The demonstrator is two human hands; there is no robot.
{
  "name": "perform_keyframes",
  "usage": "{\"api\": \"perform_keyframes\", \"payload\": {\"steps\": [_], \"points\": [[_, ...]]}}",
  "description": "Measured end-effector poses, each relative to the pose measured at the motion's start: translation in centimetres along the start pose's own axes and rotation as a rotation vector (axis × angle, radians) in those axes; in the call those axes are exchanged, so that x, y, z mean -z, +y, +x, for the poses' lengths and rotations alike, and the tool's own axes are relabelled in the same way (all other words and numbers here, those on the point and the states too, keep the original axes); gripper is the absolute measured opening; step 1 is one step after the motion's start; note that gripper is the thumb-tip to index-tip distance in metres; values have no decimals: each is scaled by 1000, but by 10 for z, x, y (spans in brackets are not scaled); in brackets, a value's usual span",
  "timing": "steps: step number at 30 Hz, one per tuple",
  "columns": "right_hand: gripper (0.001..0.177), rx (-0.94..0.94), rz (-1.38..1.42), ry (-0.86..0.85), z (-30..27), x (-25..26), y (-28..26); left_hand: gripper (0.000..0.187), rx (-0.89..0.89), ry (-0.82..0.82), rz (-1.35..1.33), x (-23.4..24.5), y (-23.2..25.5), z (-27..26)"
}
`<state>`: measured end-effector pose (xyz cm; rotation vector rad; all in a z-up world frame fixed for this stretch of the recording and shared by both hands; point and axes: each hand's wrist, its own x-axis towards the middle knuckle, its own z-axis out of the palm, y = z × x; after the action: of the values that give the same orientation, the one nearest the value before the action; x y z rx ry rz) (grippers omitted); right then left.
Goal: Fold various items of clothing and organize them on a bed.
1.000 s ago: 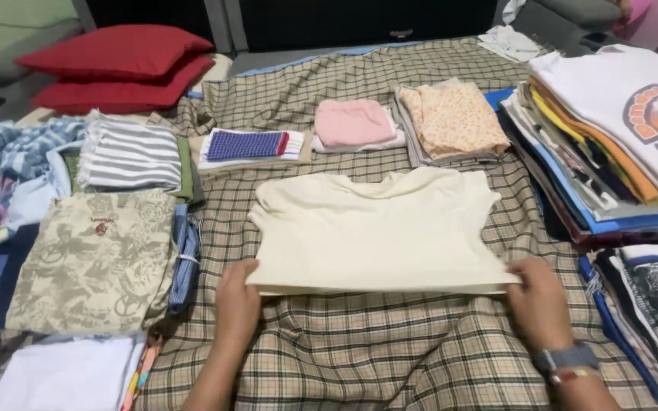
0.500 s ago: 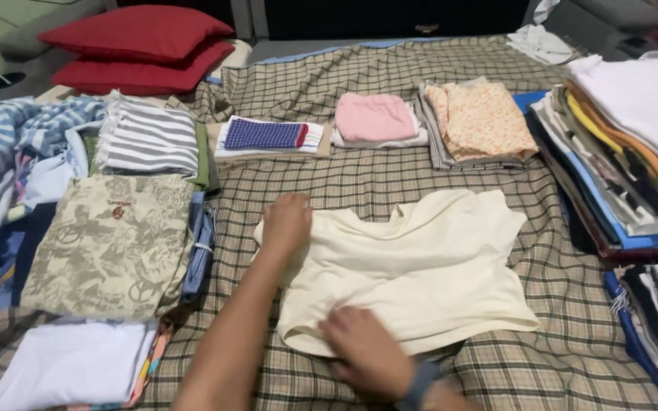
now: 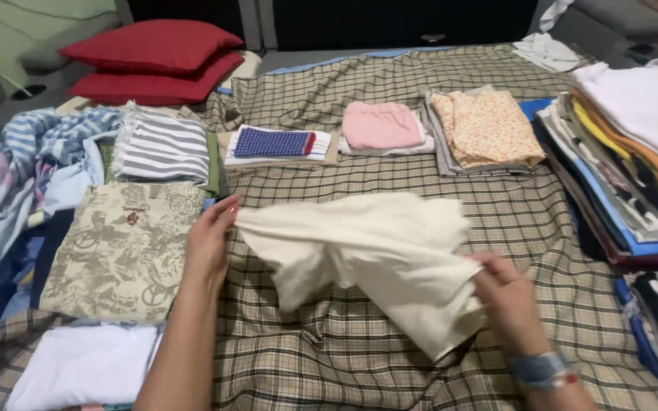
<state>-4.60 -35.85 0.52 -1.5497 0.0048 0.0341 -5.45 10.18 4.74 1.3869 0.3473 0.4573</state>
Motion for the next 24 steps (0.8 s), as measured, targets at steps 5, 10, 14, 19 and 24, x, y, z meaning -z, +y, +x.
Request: {"api": "perform_keyframes", "payload": {"steps": [5,10,14,19,24], "points": [[19,411,404,-288,-30,30,-76,29,-625,-104,-64,-4,52,-84],[22,532,445,-209,21,42,-110,34,-496,-21,-116,-61,126,-100],[21,349,117,197,108,46,-60,41,-325,-248,116,-84,38,-6],[40,-91,-536,356,157,55,69,49,-98,-177,766,-65,-144,59],[47,-430,-136,185,119,34,42,51,193,-51,864,-79,-110,8]]}}
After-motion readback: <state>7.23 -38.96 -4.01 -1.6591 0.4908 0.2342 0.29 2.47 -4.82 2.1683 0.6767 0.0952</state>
